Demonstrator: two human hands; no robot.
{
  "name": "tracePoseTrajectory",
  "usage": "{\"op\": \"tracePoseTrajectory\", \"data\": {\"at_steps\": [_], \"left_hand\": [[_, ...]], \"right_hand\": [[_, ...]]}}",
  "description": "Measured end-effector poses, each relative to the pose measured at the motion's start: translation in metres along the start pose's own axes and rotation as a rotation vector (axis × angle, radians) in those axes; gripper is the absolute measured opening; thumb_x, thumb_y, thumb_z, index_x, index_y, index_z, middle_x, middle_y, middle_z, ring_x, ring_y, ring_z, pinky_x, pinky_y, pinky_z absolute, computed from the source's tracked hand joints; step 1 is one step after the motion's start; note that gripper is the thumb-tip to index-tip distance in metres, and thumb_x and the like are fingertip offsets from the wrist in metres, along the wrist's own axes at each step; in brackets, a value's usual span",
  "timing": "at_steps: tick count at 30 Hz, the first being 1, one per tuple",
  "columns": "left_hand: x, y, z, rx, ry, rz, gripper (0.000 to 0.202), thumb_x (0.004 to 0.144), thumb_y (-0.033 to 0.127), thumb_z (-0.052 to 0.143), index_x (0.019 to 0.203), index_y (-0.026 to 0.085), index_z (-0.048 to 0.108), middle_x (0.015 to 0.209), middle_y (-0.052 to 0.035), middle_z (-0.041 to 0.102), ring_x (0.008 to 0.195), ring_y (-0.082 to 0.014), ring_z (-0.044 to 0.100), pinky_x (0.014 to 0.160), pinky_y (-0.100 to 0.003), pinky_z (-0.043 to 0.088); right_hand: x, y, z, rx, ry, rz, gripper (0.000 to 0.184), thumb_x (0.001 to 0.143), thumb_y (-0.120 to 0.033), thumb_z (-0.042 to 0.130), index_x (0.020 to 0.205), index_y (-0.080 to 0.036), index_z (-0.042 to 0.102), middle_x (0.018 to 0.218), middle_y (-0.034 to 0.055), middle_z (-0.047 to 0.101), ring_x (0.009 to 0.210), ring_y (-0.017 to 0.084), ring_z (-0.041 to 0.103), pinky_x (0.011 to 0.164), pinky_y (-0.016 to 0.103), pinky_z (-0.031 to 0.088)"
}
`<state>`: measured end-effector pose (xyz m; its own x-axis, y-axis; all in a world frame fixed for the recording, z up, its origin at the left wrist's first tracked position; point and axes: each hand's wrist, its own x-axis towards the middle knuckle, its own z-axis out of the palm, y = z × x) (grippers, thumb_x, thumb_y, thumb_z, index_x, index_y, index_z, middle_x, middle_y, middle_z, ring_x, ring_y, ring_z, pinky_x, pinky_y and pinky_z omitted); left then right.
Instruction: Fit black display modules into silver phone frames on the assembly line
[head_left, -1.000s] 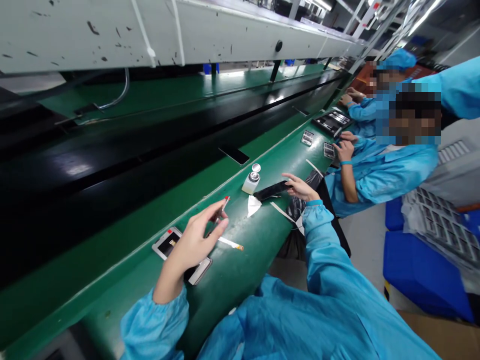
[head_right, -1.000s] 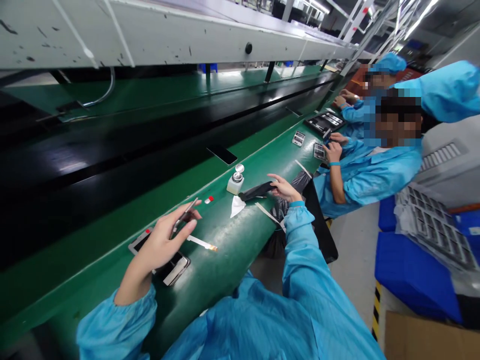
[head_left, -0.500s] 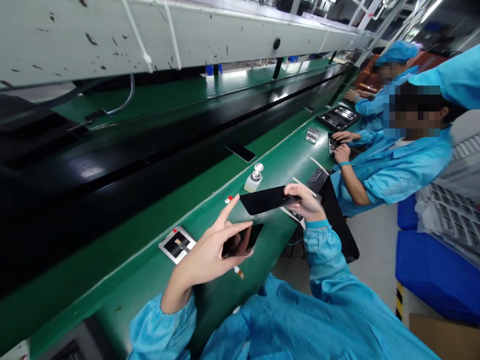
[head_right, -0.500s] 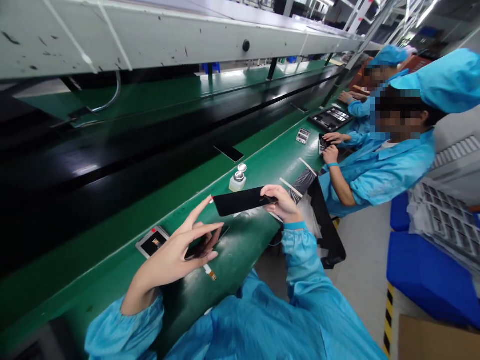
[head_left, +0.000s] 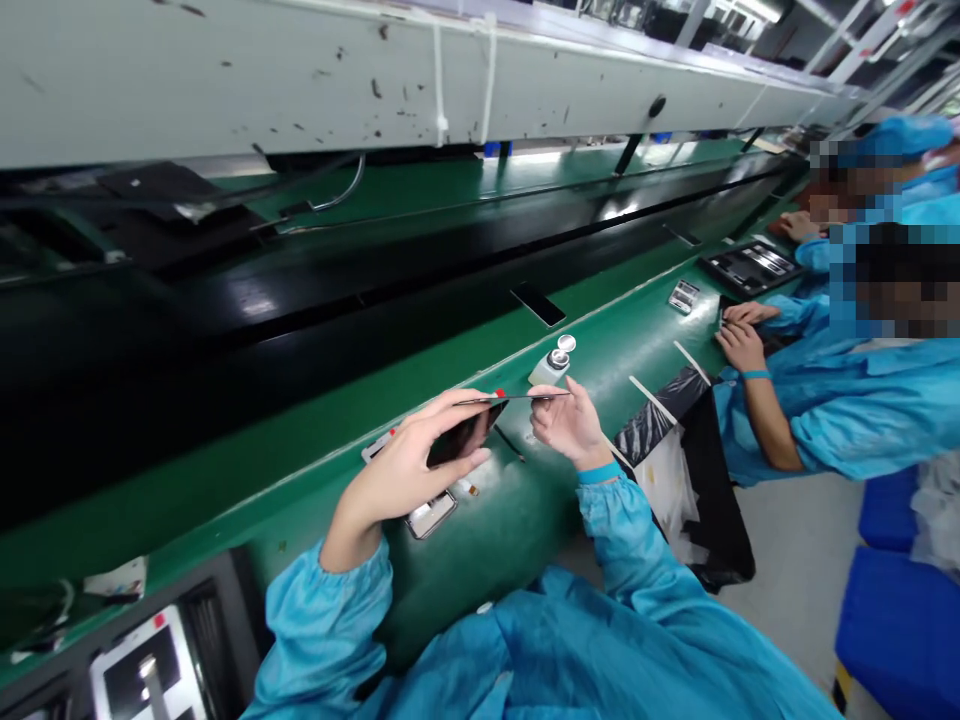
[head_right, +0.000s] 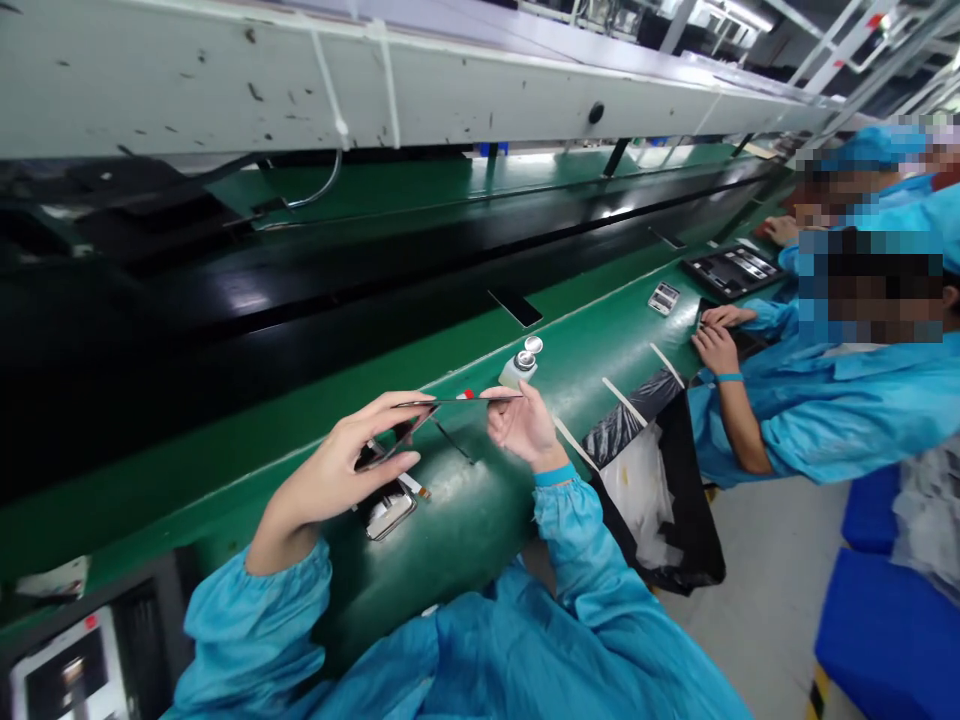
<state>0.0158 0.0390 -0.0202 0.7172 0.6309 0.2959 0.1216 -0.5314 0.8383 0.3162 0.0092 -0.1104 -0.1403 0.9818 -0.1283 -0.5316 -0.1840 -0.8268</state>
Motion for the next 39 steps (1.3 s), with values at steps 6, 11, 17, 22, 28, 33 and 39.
{"op": "tracePoseTrajectory", "data": {"at_steps": [6,11,17,22,28,33,39], "left_hand": [[0.006,-0.003,0.004,-0.286,0.346,-0.301,0.049,0.099,0.064,0.074,0.104,0.017,0.083,0.100,-0.0125,0.080,0.091,-0.0261,0.074,0.093,-0.042,0.063],[0.010,-0.005,0.007,-0.792,0.480,-0.460,0.077,0.088,0.067,0.084,0.141,0.011,0.076,0.078,-0.0072,0.076,0.077,-0.0241,0.073,0.075,-0.037,0.062],[0.019,-0.019,0.027,-1.003,0.442,-0.484,0.075,0.088,0.059,0.086,0.142,0.007,0.076,0.072,-0.0068,0.076,0.069,-0.0220,0.073,0.069,-0.034,0.063],[0.020,-0.021,0.030,-1.041,0.444,-0.485,0.069,0.087,0.055,0.089,0.136,0.007,0.078,0.074,-0.0087,0.078,0.067,-0.0227,0.075,0.069,-0.034,0.065],[0.006,-0.013,-0.003,-1.002,0.684,-0.375,0.052,0.096,0.048,0.080,0.131,0.010,0.079,0.096,-0.0136,0.085,0.069,-0.0206,0.078,0.067,-0.030,0.065],[-0.007,-0.003,-0.031,-1.042,0.811,-0.270,0.039,0.104,0.044,0.062,0.122,0.014,0.080,0.148,-0.0161,0.076,0.073,-0.0175,0.078,0.067,-0.032,0.067],[-0.015,0.001,-0.043,-0.994,0.871,-0.251,0.041,0.109,0.045,0.058,0.124,0.014,0.079,0.139,-0.0161,0.080,0.073,-0.0165,0.077,0.070,-0.032,0.068]], "right_hand": [[0.008,0.018,-0.003,-0.044,-0.041,-0.038,0.074,0.081,-0.091,0.080,0.112,-0.026,0.064,0.079,-0.0001,0.075,0.056,0.020,0.069,0.040,0.025,0.050],[0.013,0.043,0.011,-0.063,-0.015,-0.049,0.068,0.079,-0.070,0.096,0.119,-0.026,0.064,0.096,0.0006,0.080,0.067,0.017,0.075,0.050,0.025,0.059],[0.031,0.063,0.054,-0.037,0.070,-0.182,0.066,0.068,-0.068,0.103,0.104,-0.023,0.071,0.092,0.0034,0.081,0.075,0.021,0.076,0.058,0.030,0.062],[0.043,0.058,0.058,-0.022,0.219,-0.287,0.052,0.079,-0.065,0.096,0.100,-0.026,0.070,0.087,-0.0011,0.077,0.064,0.016,0.064,0.060,0.032,0.061],[0.038,0.056,0.032,-0.171,0.217,-0.131,0.047,0.074,-0.057,0.099,0.095,-0.025,0.071,0.081,-0.0012,0.074,0.062,0.015,0.062,0.054,0.029,0.056],[0.035,0.071,0.031,-0.369,0.001,0.193,0.051,0.064,-0.053,0.107,0.082,-0.022,0.072,0.065,-0.0022,0.069,0.048,0.012,0.053,0.041,0.025,0.043],[0.062,0.092,0.061,-0.579,-0.249,0.353,0.053,0.064,-0.057,0.106,0.073,-0.018,0.071,0.058,-0.0023,0.066,0.045,0.010,0.053,0.044,0.023,0.045]]}}
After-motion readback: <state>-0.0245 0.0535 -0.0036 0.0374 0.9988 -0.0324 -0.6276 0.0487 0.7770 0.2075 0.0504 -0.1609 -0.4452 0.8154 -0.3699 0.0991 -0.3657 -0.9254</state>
